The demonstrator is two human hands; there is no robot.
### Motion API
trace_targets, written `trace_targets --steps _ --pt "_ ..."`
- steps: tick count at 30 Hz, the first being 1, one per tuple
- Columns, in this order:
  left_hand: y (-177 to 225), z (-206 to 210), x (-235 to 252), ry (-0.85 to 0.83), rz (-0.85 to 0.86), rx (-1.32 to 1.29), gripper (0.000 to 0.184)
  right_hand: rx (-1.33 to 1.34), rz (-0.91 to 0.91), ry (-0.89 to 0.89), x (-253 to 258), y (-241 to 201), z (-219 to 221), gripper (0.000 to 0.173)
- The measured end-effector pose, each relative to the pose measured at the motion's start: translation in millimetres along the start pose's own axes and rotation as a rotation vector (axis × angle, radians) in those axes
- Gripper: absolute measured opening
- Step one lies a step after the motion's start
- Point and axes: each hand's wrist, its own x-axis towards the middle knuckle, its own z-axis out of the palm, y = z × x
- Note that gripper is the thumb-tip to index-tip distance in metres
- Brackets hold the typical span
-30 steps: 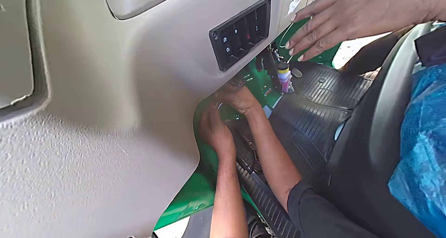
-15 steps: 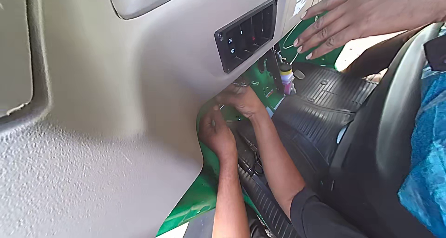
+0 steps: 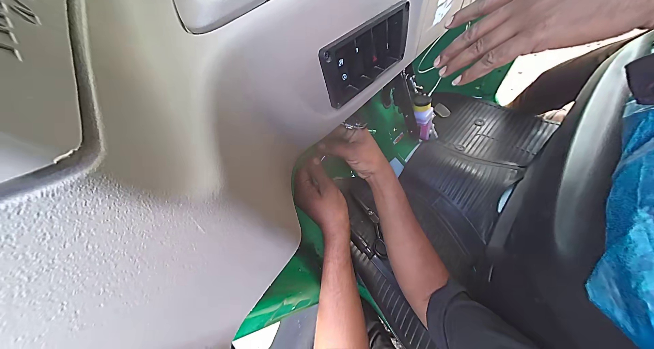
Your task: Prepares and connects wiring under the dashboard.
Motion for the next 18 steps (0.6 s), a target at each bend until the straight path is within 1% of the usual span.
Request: trace_targets --steps 5,14,18 --pt "1.5 -1.6 0.0 0.007 -0.006 -0.052 0.023 -0.042 -0.012 0.011 -3.5 -0.8 1.6 0.017" --pt "7.3 -2.8 -0.2 0.039 -0.030 -0.027 0.021 -0.039 -0.025 0.034 -10.2 -1.2 4.8 0.017" --pt "12.7 -3.1 0.3 0.053 -0.050 -0.111 0.019 -0.046 0.033 0.031 -20.4 -7.5 7.4 0.020"
